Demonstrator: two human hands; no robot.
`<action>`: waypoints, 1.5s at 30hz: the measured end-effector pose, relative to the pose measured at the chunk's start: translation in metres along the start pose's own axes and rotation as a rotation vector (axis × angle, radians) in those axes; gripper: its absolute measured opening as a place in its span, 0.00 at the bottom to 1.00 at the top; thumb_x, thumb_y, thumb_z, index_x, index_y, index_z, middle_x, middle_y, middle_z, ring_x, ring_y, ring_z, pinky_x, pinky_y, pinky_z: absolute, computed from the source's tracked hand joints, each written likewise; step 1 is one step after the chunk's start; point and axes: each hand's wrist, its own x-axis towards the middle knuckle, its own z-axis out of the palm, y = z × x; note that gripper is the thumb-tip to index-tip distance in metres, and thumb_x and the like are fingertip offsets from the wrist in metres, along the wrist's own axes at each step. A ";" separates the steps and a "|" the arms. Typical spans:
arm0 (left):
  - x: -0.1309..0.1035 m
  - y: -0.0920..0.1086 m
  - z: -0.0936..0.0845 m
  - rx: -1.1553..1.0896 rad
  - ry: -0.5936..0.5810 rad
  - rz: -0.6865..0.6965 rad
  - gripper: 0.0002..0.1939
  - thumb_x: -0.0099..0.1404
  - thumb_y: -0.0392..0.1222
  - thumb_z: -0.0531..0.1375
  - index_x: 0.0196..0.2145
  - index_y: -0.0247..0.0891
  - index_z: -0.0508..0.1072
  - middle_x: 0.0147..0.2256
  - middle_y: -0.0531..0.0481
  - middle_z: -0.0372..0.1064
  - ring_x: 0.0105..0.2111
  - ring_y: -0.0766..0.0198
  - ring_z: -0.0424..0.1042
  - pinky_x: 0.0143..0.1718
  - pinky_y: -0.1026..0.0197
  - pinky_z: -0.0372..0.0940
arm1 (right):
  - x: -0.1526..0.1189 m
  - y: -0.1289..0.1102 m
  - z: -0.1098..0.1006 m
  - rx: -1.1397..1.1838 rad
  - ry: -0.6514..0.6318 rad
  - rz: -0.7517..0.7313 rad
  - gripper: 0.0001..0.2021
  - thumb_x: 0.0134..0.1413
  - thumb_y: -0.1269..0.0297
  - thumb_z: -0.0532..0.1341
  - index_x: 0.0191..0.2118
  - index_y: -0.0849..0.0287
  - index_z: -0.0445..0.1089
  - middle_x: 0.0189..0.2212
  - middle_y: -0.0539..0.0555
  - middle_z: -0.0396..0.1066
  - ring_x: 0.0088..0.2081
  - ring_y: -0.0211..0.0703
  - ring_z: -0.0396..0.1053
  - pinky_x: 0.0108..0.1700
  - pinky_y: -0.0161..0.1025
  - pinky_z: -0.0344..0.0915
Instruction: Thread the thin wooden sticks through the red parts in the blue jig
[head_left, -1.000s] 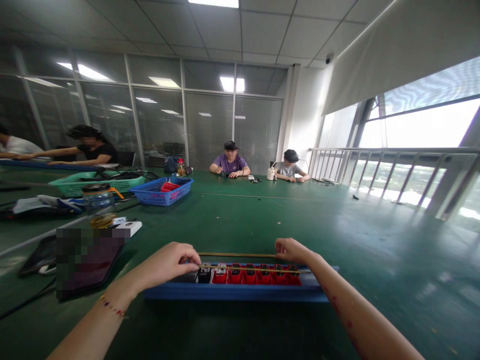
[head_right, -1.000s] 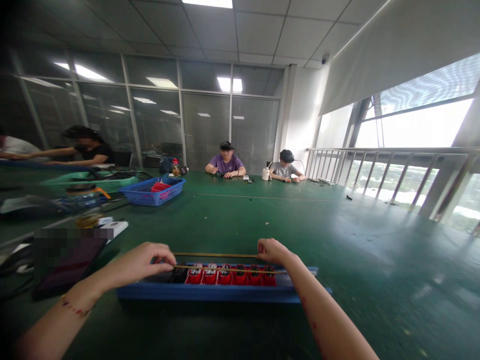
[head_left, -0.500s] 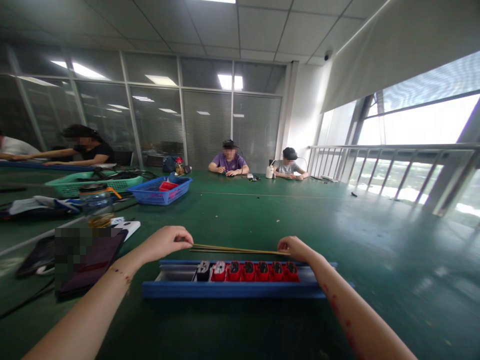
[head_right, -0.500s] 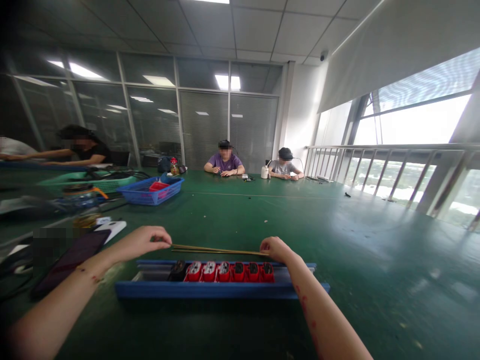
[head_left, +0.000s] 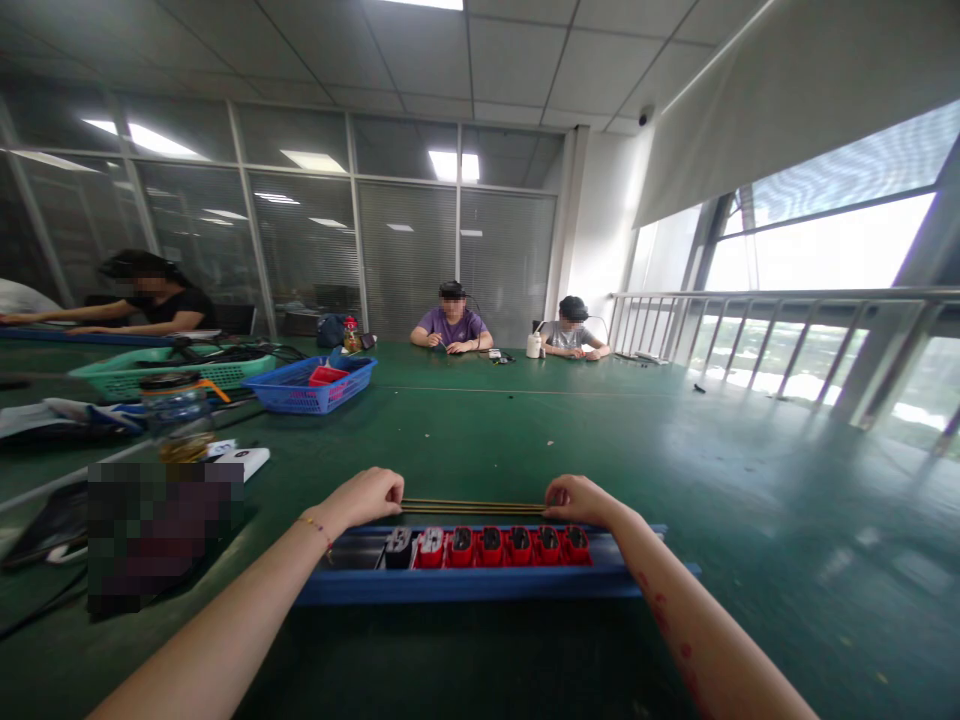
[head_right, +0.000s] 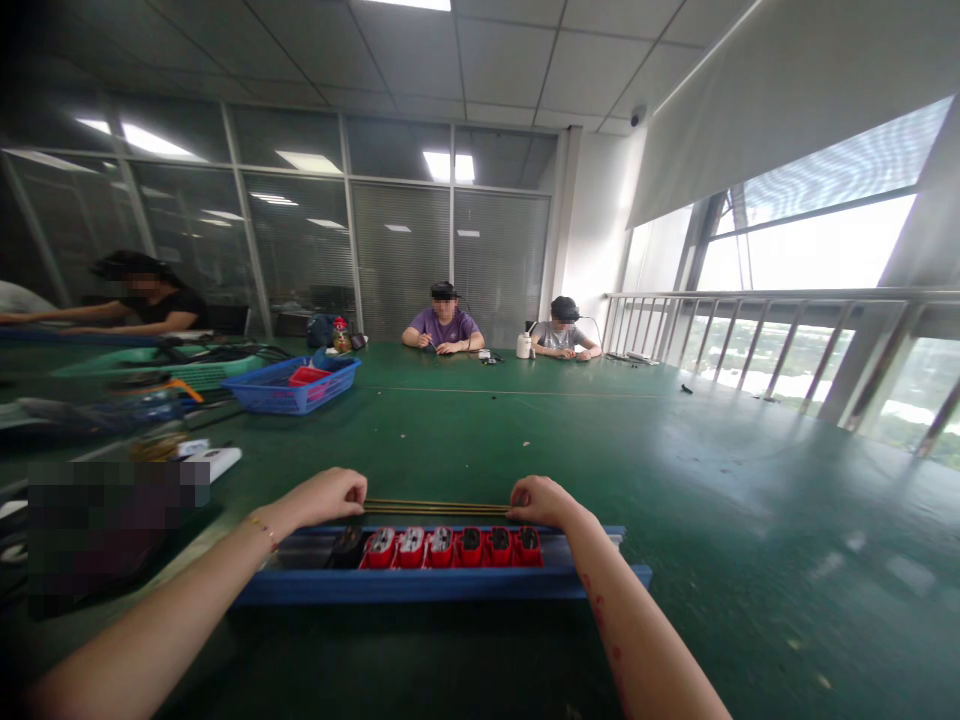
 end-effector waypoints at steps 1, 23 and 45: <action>0.000 0.001 0.000 0.010 0.019 0.001 0.06 0.50 0.43 0.57 0.27 0.40 0.71 0.31 0.51 0.69 0.31 0.63 0.68 0.32 0.65 0.58 | -0.001 -0.001 -0.001 -0.024 -0.001 -0.007 0.12 0.41 0.57 0.60 0.32 0.58 0.72 0.27 0.52 0.71 0.29 0.39 0.67 0.30 0.31 0.60; 0.004 0.013 -0.008 -0.050 -0.076 0.030 0.09 0.46 0.34 0.52 0.26 0.39 0.69 0.28 0.52 0.69 0.27 0.65 0.67 0.26 0.66 0.58 | 0.000 -0.003 0.003 -0.095 0.021 0.051 0.07 0.35 0.70 0.58 0.27 0.59 0.69 0.25 0.49 0.70 0.26 0.37 0.64 0.26 0.30 0.54; -0.048 0.056 -0.036 -0.629 0.178 -0.049 0.22 0.57 0.58 0.49 0.36 0.36 0.68 0.27 0.52 0.64 0.31 0.63 0.63 0.34 0.63 0.58 | -0.048 -0.040 -0.056 0.632 0.126 0.000 0.17 0.50 0.50 0.52 0.37 0.61 0.63 0.21 0.47 0.56 0.20 0.31 0.54 0.20 0.28 0.53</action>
